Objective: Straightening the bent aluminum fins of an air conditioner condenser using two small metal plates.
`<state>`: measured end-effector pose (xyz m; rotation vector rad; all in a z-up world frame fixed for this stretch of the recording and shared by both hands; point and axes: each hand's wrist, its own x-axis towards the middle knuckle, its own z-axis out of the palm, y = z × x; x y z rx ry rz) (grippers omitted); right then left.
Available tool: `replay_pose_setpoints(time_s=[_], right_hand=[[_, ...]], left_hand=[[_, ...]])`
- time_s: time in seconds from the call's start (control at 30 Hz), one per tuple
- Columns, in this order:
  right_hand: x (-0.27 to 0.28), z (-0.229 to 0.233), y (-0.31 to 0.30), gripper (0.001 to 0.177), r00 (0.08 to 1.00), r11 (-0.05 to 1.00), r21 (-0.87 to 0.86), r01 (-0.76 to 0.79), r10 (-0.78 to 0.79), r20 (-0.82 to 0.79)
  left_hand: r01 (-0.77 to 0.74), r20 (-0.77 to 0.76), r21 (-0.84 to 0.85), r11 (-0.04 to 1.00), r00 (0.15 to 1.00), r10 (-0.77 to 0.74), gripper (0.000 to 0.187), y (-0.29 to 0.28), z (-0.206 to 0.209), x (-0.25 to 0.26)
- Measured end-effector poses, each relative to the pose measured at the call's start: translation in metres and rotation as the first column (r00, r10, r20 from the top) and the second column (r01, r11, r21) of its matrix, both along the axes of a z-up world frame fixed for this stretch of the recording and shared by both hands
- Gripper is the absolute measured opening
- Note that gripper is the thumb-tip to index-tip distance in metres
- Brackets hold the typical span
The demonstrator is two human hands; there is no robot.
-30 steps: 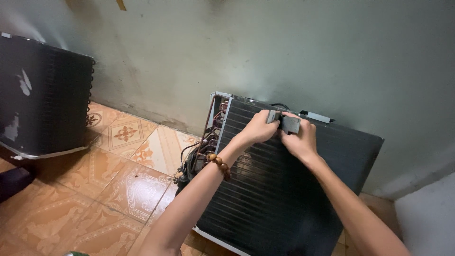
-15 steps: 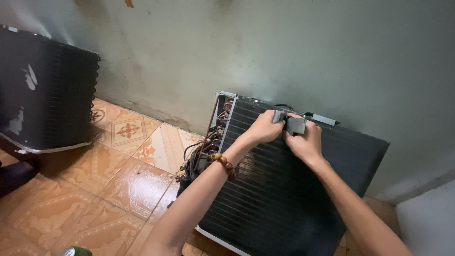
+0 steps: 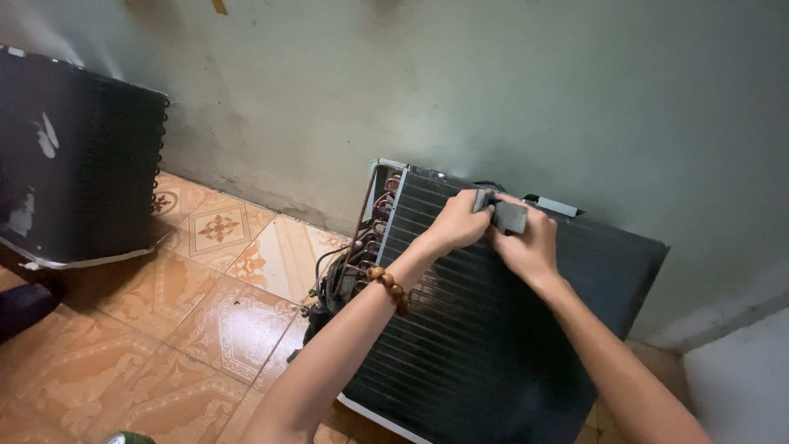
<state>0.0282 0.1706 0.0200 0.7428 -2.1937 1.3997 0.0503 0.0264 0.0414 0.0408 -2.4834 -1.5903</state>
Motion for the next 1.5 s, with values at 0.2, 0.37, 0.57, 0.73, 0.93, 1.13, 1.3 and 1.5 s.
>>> replay_pose_setpoints(time_s=[0.2, 0.37, 0.57, 0.73, 0.93, 1.13, 1.3, 1.5], right_hand=[[-0.028, 0.013, 0.025, 0.051, 0.995, 0.992, 0.090, 0.085, -0.080, -0.055], [-0.024, 0.040, 0.039, 0.049, 0.998, 0.997, 0.041, 0.061, -0.062, 0.023], [-0.029, 0.043, 0.049, 0.039, 0.962, 0.987, 0.040, 0.153, -0.158, 0.223], [-0.044, 0.013, 0.056, 0.022, 0.985, 0.985, 0.076, 0.153, -0.158, 0.064], [-0.048, -0.004, 0.052, 0.021, 0.980, 0.970, 0.140, 0.198, -0.196, -0.022], [-0.038, -0.018, 0.040, 0.020, 0.985, 0.983, 0.072, 0.168, -0.165, -0.041], [-0.032, -0.024, 0.037, 0.018, 0.982, 0.985, 0.016, 0.170, -0.168, -0.084], [-0.032, -0.027, 0.034, 0.016, 0.985, 0.992, -0.012, 0.128, -0.129, -0.114]], left_hand=[[0.016, -0.105, 0.171, 0.985, 0.995, 0.002, 0.048, -0.005, 0.026, 0.014], [0.098, -0.231, 0.286, 0.953, 0.972, -0.030, 0.045, -0.014, 0.044, 0.021], [0.126, -0.288, 0.181, 0.975, 0.955, -0.069, 0.040, -0.020, 0.037, 0.018], [0.130, -0.291, 0.049, 0.990, 0.950, -0.110, 0.039, -0.019, 0.024, 0.015], [0.143, -0.232, -0.014, 0.990, 0.962, -0.142, 0.040, -0.010, 0.017, 0.012], [0.158, -0.220, -0.029, 0.987, 0.962, -0.160, 0.039, -0.005, 0.008, 0.004], [0.167, -0.222, -0.037, 0.985, 0.960, -0.171, 0.039, -0.002, 0.000, -0.002], [0.172, -0.250, -0.059, 0.983, 0.951, -0.181, 0.039, -0.004, -0.012, -0.009]])
